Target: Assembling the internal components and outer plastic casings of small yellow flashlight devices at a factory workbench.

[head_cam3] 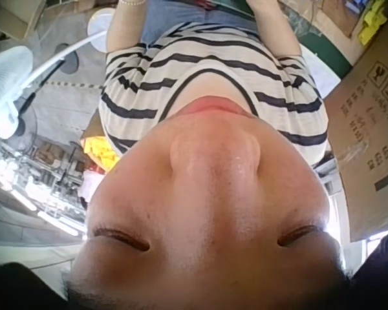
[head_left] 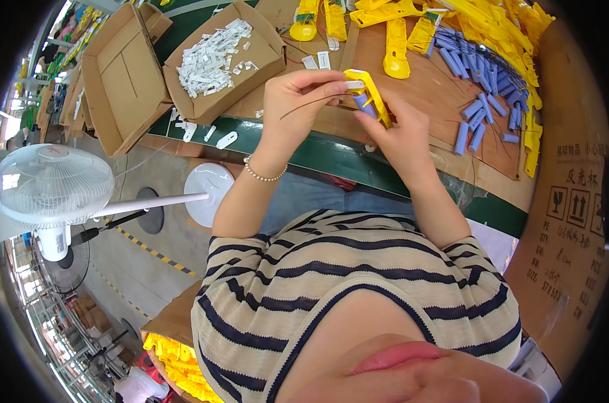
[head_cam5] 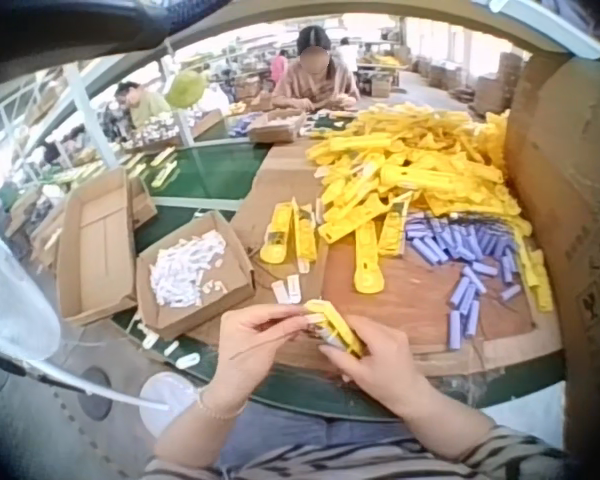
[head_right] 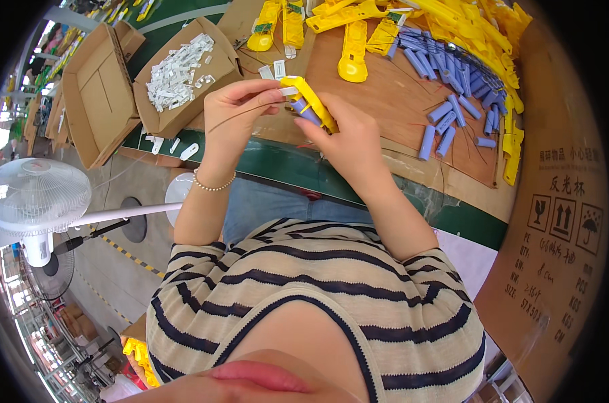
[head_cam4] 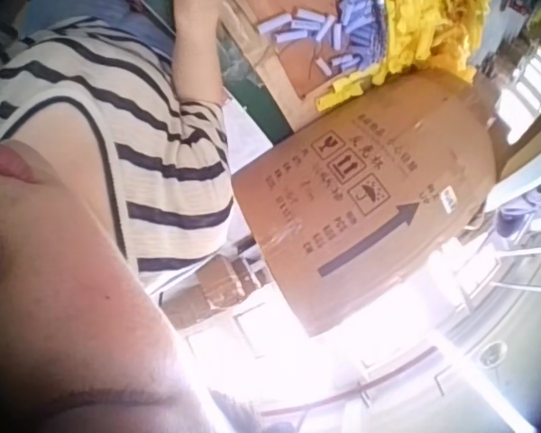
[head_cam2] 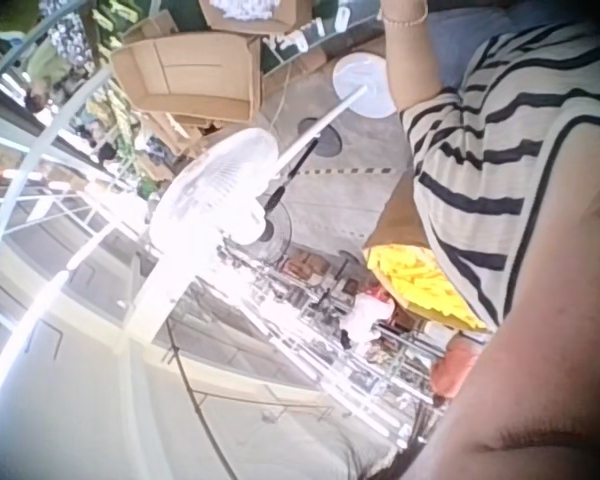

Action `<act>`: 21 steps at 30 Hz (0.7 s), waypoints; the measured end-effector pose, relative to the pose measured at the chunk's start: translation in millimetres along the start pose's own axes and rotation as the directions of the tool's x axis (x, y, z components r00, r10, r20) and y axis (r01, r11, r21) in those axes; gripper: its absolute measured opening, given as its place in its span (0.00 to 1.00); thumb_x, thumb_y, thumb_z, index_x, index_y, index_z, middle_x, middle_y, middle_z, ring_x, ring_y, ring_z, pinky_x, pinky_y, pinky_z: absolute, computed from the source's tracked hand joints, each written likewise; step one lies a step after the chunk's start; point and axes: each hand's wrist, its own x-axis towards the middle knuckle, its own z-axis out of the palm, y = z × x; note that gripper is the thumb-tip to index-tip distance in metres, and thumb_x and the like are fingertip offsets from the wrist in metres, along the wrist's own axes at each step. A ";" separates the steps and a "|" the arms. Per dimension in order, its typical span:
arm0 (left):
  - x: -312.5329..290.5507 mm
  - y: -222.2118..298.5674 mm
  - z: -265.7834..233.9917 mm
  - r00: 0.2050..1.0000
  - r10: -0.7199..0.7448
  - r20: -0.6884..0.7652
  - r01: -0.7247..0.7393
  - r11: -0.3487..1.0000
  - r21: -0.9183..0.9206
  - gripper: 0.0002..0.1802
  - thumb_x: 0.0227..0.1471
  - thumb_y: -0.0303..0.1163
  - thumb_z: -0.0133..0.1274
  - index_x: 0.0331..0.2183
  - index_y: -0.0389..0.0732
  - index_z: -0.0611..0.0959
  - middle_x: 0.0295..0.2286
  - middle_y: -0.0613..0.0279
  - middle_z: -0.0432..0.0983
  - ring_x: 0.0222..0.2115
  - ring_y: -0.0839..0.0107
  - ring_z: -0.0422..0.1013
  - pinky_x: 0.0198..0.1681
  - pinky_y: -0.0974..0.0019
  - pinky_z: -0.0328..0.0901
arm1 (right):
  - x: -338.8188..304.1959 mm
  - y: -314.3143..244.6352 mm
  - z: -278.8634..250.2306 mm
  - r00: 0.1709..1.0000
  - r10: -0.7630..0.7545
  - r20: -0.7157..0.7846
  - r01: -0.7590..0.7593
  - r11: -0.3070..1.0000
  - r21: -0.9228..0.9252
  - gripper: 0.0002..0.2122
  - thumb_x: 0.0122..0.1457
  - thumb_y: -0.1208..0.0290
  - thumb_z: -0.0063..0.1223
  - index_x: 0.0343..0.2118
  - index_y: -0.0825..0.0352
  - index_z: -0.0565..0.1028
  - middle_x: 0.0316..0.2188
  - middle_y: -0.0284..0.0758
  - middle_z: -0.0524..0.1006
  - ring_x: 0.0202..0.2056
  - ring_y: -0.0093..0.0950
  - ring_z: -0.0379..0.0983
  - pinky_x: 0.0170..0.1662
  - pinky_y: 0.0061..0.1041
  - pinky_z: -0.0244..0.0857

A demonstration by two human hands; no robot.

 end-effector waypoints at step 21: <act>80.1 54.2 -35.0 0.748 -0.281 0.602 -0.258 0.712 0.653 0.09 0.49 0.30 0.53 0.34 0.37 0.78 0.23 0.66 0.72 0.19 0.78 0.67 0.23 0.75 0.63 | -1.4 6.5 -10.6 0.822 0.284 0.494 -0.559 0.568 0.604 0.14 0.52 0.76 0.55 0.42 0.73 0.72 0.30 0.33 0.75 0.29 0.17 0.72 0.30 0.16 0.67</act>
